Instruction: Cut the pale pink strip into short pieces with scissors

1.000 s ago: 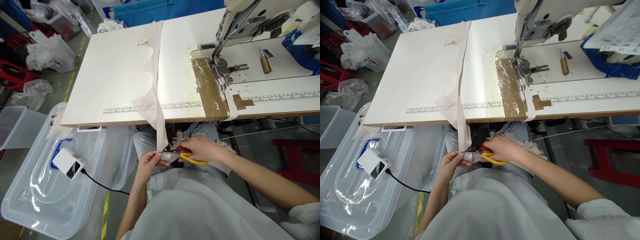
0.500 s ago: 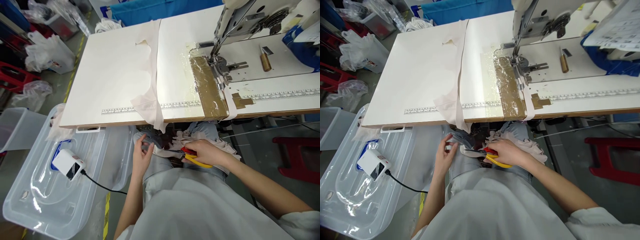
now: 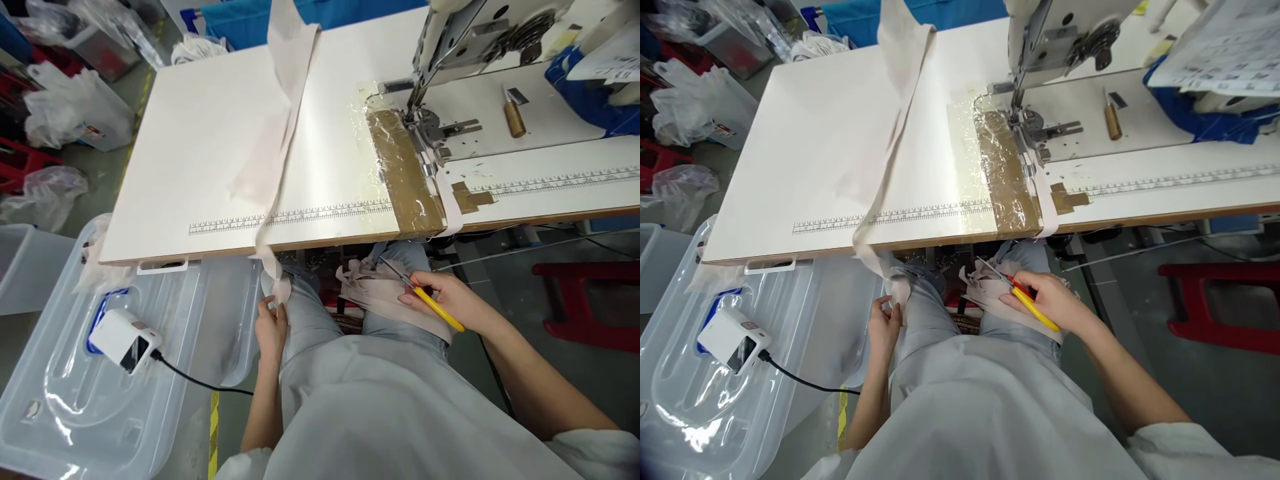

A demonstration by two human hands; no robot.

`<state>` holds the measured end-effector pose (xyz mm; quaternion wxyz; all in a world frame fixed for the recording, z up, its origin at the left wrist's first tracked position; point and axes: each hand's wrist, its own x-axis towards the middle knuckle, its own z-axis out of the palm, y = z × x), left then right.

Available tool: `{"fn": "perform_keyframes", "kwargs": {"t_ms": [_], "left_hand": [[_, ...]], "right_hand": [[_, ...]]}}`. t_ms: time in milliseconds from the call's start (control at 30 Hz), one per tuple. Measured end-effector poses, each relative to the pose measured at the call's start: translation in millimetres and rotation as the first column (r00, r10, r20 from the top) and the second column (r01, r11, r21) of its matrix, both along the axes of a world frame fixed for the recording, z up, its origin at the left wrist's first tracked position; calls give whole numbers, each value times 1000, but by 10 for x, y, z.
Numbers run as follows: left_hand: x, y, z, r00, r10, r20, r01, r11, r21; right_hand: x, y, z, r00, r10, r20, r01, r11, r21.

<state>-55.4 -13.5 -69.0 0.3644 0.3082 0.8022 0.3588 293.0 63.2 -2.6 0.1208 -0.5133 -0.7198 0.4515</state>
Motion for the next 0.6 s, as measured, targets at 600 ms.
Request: {"fn": "perform_keyframes", "kwargs": {"t_ms": [600], "left_hand": [[587, 178, 879, 718, -428, 549, 441, 890, 117]], "right_hand": [[-404, 114, 166, 925, 354, -135, -377, 895, -238]]}}
